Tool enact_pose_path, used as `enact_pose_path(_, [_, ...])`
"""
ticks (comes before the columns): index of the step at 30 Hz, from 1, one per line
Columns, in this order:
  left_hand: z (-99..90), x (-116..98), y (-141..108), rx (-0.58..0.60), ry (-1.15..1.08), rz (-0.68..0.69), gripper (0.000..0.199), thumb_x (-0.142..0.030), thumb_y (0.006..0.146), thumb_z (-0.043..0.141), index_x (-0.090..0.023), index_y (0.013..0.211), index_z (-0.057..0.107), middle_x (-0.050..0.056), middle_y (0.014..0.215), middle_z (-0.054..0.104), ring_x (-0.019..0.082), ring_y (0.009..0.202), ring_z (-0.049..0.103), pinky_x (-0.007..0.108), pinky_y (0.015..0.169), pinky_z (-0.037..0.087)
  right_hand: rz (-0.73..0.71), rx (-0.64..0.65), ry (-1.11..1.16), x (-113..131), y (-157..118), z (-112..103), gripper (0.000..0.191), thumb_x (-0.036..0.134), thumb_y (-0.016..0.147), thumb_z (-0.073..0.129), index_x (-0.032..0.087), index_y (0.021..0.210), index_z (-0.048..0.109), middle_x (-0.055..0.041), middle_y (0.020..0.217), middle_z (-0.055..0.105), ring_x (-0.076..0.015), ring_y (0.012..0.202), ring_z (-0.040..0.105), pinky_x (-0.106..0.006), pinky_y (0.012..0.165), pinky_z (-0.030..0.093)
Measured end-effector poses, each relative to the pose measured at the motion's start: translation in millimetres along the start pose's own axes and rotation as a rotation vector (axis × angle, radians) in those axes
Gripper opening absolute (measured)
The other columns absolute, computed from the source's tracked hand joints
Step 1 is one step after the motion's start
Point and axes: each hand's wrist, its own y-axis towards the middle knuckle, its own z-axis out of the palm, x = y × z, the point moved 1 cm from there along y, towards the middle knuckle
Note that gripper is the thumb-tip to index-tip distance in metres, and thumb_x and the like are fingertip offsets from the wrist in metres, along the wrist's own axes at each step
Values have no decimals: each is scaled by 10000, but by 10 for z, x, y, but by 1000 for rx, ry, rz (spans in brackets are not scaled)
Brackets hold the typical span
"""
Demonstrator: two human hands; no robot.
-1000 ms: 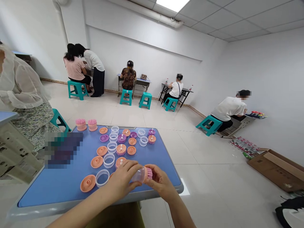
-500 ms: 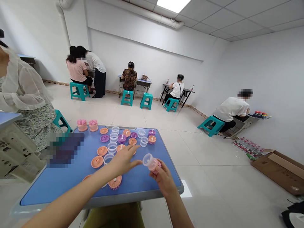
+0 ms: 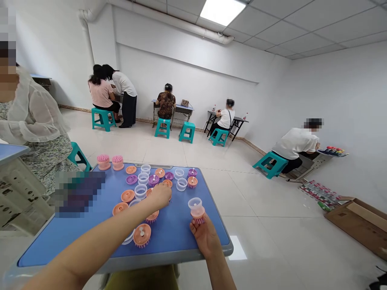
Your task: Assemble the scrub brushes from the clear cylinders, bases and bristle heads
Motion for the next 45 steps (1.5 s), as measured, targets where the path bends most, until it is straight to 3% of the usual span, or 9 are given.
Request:
enact_pose_path(7, [49, 39, 92, 62, -29, -25, 275, -282, 872, 526, -151, 1113, 530, 77, 1111, 569, 198, 931, 587, 392, 780, 506, -16, -2, -47, 13, -17, 31, 278, 424, 674, 714, 237, 852, 612, 32, 708, 624, -135, 619, 584, -314, 672, 507])
enact_pose_path(12, [30, 10, 23, -43, -63, 30, 245, -246, 854, 547, -138, 1074, 543, 82, 1109, 560, 210, 954, 569, 393, 781, 497, -4, 18, -24, 24, -24, 64, 271, 389, 667, 733, 233, 847, 606, 46, 683, 623, -113, 609, 582, -273, 651, 499])
enact_pose_path(16, [4, -44, -146, -130, -135, 140, 300, -63, 686, 576, -136, 976, 553, 116, 1062, 536, 227, 864, 570, 308, 642, 482, -23, 75, -101, 74, -24, 120, 343, 373, 648, 747, 239, 928, 601, 14, 812, 660, -155, 737, 625, -313, 716, 498])
enact_pose_path(19, [-39, -83, -325, -180, -209, 213, 379, -53, 620, 535, -183, 976, 526, 77, 1024, 519, 186, 756, 567, 263, 569, 452, -72, 114, -202, 148, -9, 186, 368, 323, 618, 764, 229, 937, 608, -5, 895, 648, -175, 785, 614, -326, 715, 501])
enact_pose_path(24, [-110, -102, -538, -257, -327, 304, 349, -91, 635, 539, -193, 969, 535, 57, 998, 506, 189, 840, 554, 272, 670, 469, -113, 189, -325, 236, 48, 336, 343, 283, 635, 736, 235, 949, 605, 4, 855, 626, -146, 724, 577, -281, 653, 491])
enact_pose_path(27, [-125, -79, -591, -300, -475, 321, 441, -129, 649, 564, -177, 1084, 509, 78, 1043, 500, 217, 926, 545, 312, 752, 480, -124, 231, -366, 241, 77, 428, 339, 289, 655, 715, 242, 971, 601, 0, 874, 626, -146, 746, 571, -284, 680, 483])
enact_pose_path(31, [-120, -24, -635, -267, -690, 286, 618, -144, 649, 570, -199, 1241, 401, 92, 1166, 471, 235, 1059, 511, 346, 857, 470, -124, 268, -357, 216, 95, 497, 349, 285, 651, 713, 241, 980, 607, -3, 880, 628, -153, 759, 574, -294, 695, 485])
enact_pose_path(35, [-80, 24, -686, -266, -853, 324, 656, -139, 649, 575, -241, 1263, 368, 76, 1235, 439, 217, 1095, 501, 352, 922, 455, -90, 304, -263, 168, 96, 493, 356, 277, 641, 723, 253, 978, 612, 0, 898, 629, -168, 793, 588, -315, 720, 491])
enact_pose_path(45, [-9, 28, -787, -320, -1054, 427, 433, -77, 660, 555, -205, 1072, 513, 55, 1096, 512, 188, 1036, 529, 327, 903, 484, -99, 349, -286, 135, 47, 485, 395, 288, 617, 756, 275, 985, 613, 6, 908, 608, -180, 825, 569, -328, 755, 475])
